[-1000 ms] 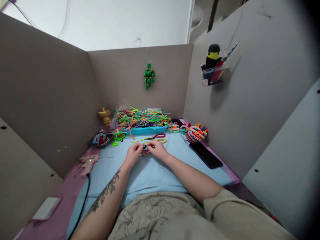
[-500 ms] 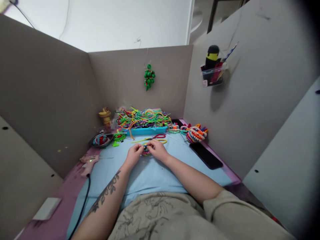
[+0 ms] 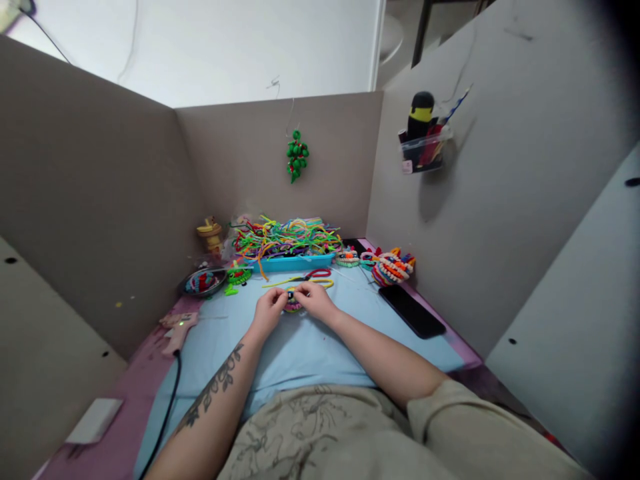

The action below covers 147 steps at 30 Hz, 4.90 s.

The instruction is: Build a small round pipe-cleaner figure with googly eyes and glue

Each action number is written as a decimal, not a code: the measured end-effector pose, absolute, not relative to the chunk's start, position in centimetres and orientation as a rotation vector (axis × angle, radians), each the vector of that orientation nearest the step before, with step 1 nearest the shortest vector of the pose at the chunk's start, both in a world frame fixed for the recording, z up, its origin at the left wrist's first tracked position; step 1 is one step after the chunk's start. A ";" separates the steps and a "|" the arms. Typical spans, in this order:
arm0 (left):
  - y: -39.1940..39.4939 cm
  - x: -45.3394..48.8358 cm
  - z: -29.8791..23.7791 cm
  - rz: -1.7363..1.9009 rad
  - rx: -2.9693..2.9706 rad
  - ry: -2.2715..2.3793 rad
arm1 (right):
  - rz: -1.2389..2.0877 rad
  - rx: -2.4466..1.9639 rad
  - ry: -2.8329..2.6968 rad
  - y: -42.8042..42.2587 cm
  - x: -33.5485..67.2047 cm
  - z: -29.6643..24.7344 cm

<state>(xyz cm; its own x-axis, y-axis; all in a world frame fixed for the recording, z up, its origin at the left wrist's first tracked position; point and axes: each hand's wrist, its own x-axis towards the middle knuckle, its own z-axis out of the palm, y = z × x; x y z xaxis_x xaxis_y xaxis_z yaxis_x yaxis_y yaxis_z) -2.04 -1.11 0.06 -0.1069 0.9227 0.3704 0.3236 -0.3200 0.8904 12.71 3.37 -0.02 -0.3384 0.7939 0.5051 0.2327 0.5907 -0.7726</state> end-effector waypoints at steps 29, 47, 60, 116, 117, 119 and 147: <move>-1.5 -0.9 0.5 1.452 1.026 1.028 | 0.261 -0.698 -1.902 2.8 12.8 -0.6; -1.0 -0.3 0.0 1.566 0.908 0.997 | 0.370 -0.679 -1.838 2.6 12.2 -1.0; -1.5 -1.3 0.2 1.386 0.984 1.028 | 0.472 -0.577 -1.955 3.2 13.5 -0.2; -1.5 -0.9 0.0 1.445 1.043 1.092 | 0.274 -0.632 -1.985 3.2 13.1 -1.0; -1.4 -0.9 -0.1 1.443 1.039 1.089 | 0.274 -0.631 -1.980 3.2 13.0 -1.0; -1.4 -0.9 -0.1 1.437 1.041 1.081 | 0.276 -0.630 -1.970 3.3 13.1 -1.0; -1.6 -1.5 0.3 1.268 1.064 0.971 | 0.632 -0.518 -1.917 3.9 13.8 -0.3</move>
